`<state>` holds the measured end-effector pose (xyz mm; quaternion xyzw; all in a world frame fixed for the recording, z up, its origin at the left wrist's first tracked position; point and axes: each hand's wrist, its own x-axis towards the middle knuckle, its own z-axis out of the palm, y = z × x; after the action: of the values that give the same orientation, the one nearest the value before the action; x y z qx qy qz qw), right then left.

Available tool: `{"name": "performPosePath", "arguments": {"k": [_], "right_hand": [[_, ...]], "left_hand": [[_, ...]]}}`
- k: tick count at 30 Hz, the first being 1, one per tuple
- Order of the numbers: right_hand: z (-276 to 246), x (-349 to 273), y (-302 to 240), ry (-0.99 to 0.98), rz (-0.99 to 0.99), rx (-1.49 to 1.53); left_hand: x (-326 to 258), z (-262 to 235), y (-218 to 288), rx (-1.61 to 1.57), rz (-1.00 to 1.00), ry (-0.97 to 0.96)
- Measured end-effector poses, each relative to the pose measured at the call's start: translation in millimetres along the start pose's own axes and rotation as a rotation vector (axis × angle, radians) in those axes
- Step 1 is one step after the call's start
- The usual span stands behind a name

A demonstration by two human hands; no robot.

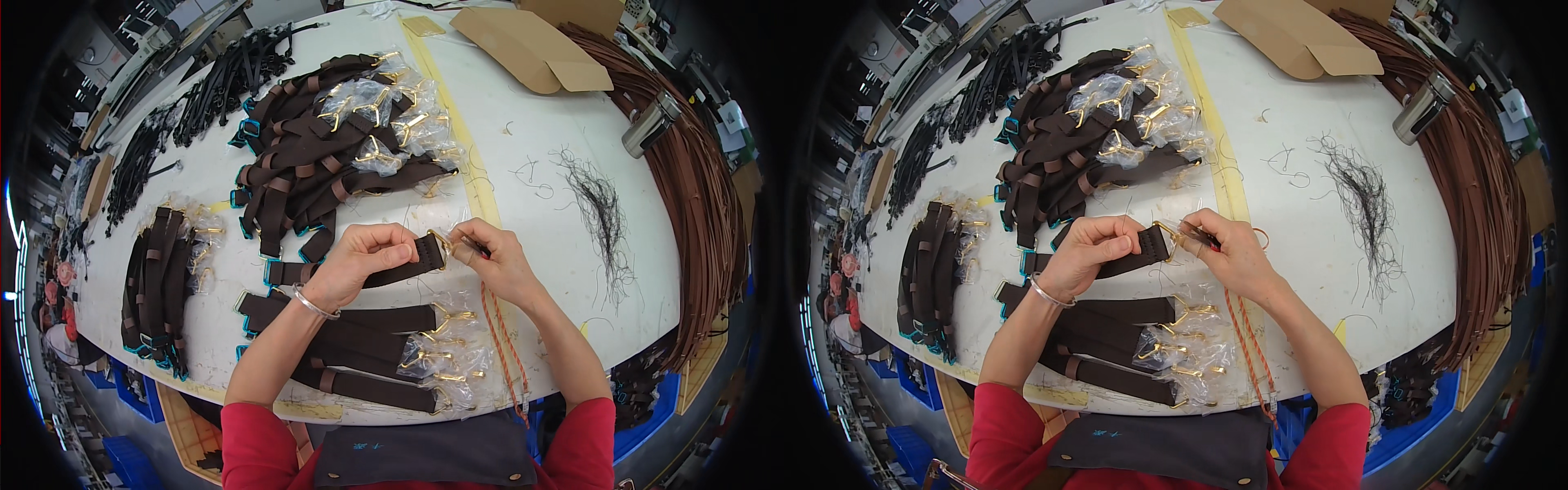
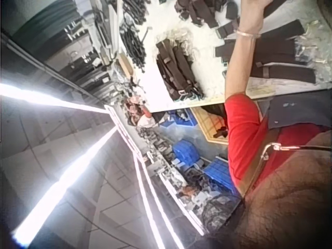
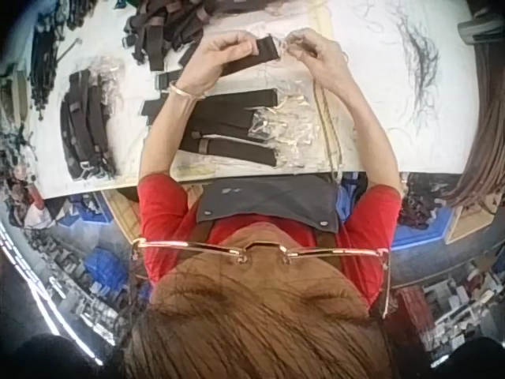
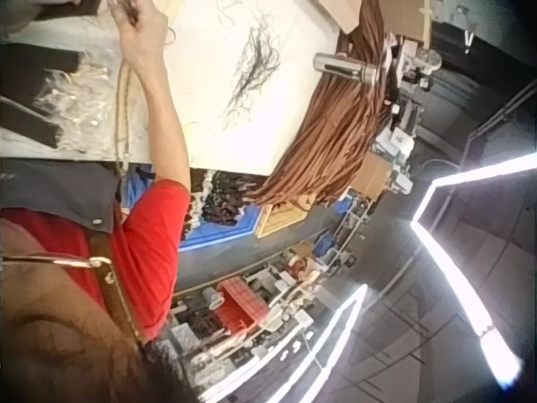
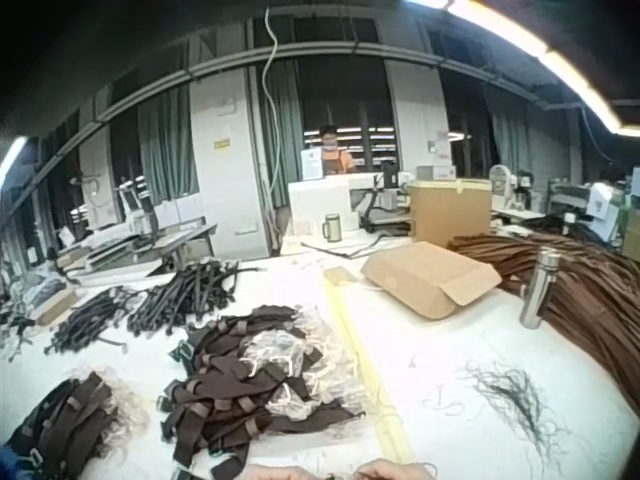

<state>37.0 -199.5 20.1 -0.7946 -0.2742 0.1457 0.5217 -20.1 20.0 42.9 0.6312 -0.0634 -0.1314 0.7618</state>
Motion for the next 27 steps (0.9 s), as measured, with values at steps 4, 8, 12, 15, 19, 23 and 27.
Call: {"name": "performPosePath", "arguments": {"k": [4,8,12,15,19,23,27], "right_hand": [[-1.9,-14.1,-26.0,0.133,-0.031,-0.196],[12.1,-31.9,-35.7,0.296,-0.222,-0.298],[25.2,-34.9,-34.6,0.349,-0.431,-0.525],[29.8,-32.4,-34.4,0.379,-0.468,-0.627],[35.4,-29.5,-35.1,0.41,-0.495,-0.688],[38.4,-25.1,-38.9,0.446,-0.506,-0.705],[39.0,-20.8,-35.8,0.447,-0.516,-0.737]], "left_hand": [[-8.2,4.1,-6.3,-0.011,0.139,0.158],[-11.4,9.4,-4.5,0.102,0.24,0.253],[-12.8,15.5,-4.0,0.204,0.313,0.321],[-14.9,17.0,-5.7,0.189,0.358,0.348],[-17.3,20.9,-5.7,0.158,0.359,0.395],[-17.3,23.3,-4.9,0.159,0.383,0.416],[-17.5,20.1,-5.9,0.076,0.372,0.405]]}}
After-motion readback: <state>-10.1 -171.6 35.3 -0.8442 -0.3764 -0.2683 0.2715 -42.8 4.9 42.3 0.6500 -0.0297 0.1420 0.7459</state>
